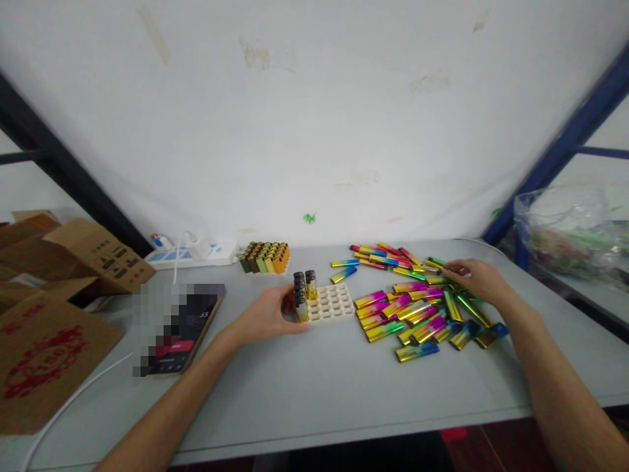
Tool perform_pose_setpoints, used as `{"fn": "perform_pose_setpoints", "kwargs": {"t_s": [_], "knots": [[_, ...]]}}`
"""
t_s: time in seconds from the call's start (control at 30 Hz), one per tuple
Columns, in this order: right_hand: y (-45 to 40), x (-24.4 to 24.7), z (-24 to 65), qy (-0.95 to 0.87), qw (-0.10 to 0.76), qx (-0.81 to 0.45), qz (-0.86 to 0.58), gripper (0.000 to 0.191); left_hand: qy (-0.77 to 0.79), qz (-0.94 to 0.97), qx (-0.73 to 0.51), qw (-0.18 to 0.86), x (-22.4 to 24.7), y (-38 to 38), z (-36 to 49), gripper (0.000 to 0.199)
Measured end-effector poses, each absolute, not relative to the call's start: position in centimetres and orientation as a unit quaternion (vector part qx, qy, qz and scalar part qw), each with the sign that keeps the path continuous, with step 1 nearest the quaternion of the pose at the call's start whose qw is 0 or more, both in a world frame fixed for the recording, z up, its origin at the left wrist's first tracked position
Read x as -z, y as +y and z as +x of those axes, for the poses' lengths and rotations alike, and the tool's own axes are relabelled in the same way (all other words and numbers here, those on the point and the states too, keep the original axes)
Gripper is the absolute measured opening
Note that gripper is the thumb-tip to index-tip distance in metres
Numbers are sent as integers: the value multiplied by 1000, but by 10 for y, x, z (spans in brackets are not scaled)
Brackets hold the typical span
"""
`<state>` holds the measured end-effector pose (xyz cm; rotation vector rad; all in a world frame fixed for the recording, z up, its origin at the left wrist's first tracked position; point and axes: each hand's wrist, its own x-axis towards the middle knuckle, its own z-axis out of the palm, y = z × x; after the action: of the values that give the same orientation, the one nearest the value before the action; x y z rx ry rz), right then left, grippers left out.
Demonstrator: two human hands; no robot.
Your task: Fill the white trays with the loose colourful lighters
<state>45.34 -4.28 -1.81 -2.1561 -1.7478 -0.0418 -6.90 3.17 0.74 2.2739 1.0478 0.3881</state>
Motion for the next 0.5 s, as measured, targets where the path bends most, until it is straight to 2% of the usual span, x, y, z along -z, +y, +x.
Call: {"fn": "perform_pose_setpoints", "kwargs": {"t_s": [0.23,0.33,0.5], "knots": [[-32,17,459,-595,158,-32,-787,30,392,863,-142,286,-7,32,-70,55],[-31,18,458,-607,178,10,-774,46,395,860,-144,288,-7,32,-70,56],[-40,2,431,-570,315,71,-756,80,390,855,-153,306,-7,31,-69,54]]}}
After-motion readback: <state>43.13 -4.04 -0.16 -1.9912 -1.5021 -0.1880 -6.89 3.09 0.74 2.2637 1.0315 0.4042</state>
